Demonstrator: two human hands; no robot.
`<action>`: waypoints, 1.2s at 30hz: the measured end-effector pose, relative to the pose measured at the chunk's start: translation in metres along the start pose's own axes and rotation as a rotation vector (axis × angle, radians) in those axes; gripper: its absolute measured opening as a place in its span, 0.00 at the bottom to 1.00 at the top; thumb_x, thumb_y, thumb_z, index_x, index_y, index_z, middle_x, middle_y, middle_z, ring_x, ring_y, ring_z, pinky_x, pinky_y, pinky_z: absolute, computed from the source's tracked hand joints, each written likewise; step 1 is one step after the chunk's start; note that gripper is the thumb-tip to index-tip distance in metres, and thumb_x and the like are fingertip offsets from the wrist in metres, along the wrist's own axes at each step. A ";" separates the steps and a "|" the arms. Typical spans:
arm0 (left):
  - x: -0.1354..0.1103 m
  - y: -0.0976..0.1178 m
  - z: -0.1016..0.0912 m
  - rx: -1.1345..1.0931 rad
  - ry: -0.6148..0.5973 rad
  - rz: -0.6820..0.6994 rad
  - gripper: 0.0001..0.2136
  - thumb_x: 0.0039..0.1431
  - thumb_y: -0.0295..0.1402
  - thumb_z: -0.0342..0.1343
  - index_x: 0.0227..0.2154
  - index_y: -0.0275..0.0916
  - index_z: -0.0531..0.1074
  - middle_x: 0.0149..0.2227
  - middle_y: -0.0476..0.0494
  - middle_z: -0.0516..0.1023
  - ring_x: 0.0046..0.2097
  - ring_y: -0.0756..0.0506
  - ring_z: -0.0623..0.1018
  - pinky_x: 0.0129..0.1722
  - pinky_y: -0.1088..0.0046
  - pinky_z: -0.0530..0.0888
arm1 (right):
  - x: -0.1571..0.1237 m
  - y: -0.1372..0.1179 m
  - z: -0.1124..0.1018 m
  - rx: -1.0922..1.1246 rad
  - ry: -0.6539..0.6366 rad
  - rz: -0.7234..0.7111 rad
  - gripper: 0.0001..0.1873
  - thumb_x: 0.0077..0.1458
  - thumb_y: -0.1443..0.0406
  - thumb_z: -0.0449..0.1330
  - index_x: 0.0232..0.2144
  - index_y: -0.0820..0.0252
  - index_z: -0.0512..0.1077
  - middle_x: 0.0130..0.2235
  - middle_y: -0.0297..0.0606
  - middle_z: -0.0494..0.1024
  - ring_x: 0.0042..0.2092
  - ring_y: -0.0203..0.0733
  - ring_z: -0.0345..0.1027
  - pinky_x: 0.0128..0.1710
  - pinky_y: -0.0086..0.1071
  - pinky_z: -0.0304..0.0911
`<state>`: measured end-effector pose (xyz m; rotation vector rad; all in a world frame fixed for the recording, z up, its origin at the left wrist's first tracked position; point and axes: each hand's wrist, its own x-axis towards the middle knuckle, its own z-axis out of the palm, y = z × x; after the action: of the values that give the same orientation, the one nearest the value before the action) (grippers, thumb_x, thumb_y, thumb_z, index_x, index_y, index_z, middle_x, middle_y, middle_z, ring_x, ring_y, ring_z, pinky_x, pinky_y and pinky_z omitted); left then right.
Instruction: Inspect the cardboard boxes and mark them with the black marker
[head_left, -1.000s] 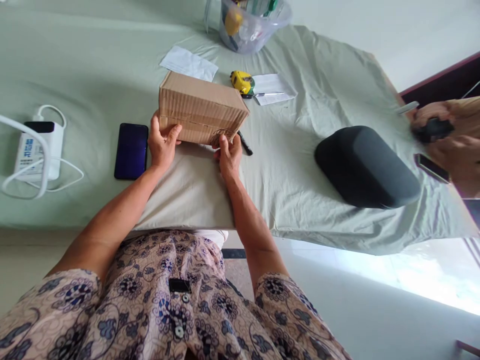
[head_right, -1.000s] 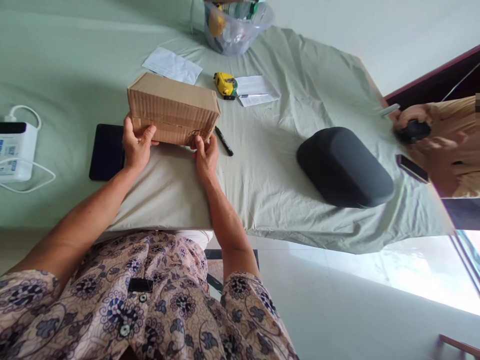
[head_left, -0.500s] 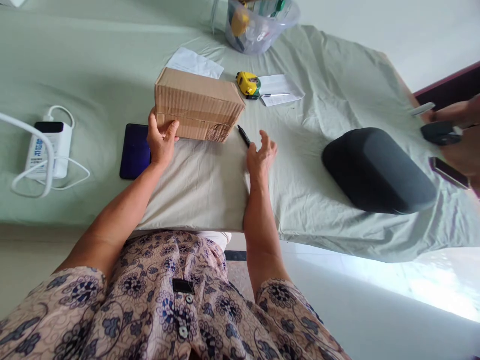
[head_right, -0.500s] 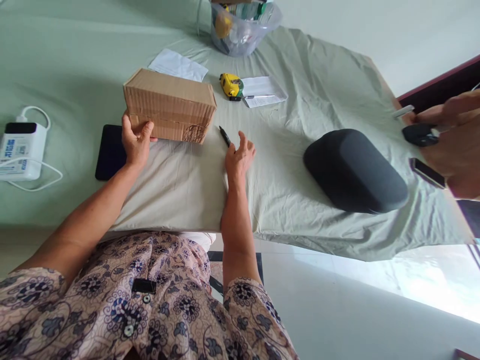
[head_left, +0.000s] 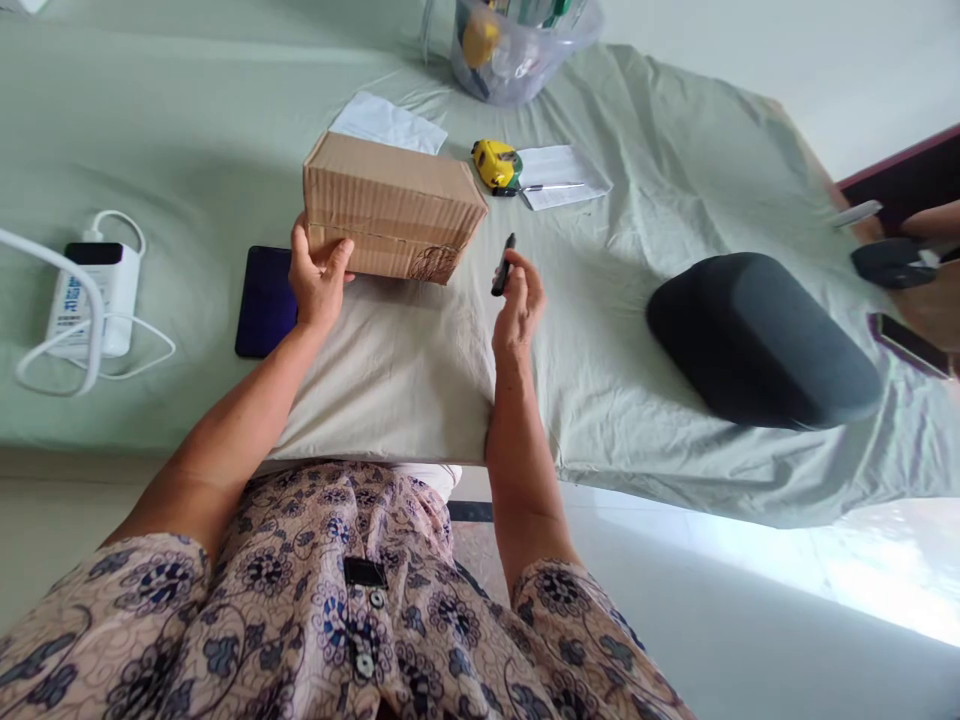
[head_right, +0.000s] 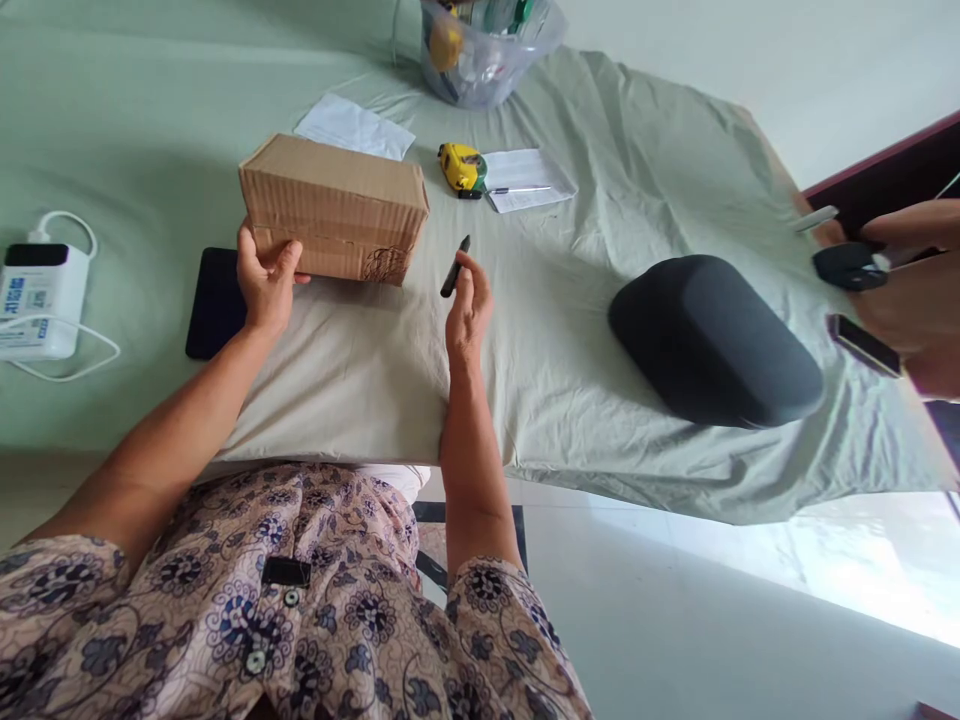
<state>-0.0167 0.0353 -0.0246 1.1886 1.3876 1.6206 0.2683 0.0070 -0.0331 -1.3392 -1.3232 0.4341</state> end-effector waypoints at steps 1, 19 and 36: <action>0.000 -0.001 0.000 -0.001 0.004 0.001 0.36 0.54 0.52 0.67 0.64 0.51 0.64 0.59 0.41 0.76 0.53 0.37 0.82 0.34 0.64 0.86 | 0.000 -0.004 0.001 0.048 0.051 -0.031 0.26 0.68 0.50 0.44 0.56 0.54 0.71 0.42 0.39 0.75 0.43 0.40 0.72 0.49 0.41 0.71; 0.000 -0.005 0.001 0.018 0.028 0.001 0.35 0.54 0.55 0.66 0.62 0.51 0.64 0.58 0.41 0.75 0.51 0.38 0.81 0.33 0.66 0.84 | -0.040 -0.063 0.020 -0.109 0.074 -0.324 0.24 0.64 0.43 0.50 0.39 0.53 0.74 0.37 0.38 0.74 0.40 0.45 0.73 0.48 0.50 0.71; -0.001 -0.001 0.002 -0.015 0.010 -0.008 0.37 0.52 0.57 0.68 0.62 0.50 0.65 0.57 0.42 0.77 0.50 0.38 0.82 0.33 0.65 0.85 | -0.040 -0.056 0.024 -0.163 -0.047 -0.303 0.25 0.65 0.43 0.49 0.39 0.52 0.75 0.37 0.40 0.76 0.40 0.47 0.74 0.51 0.53 0.71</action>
<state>-0.0145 0.0349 -0.0256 1.1666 1.3826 1.6311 0.2118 -0.0328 -0.0091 -1.2381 -1.5986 0.1527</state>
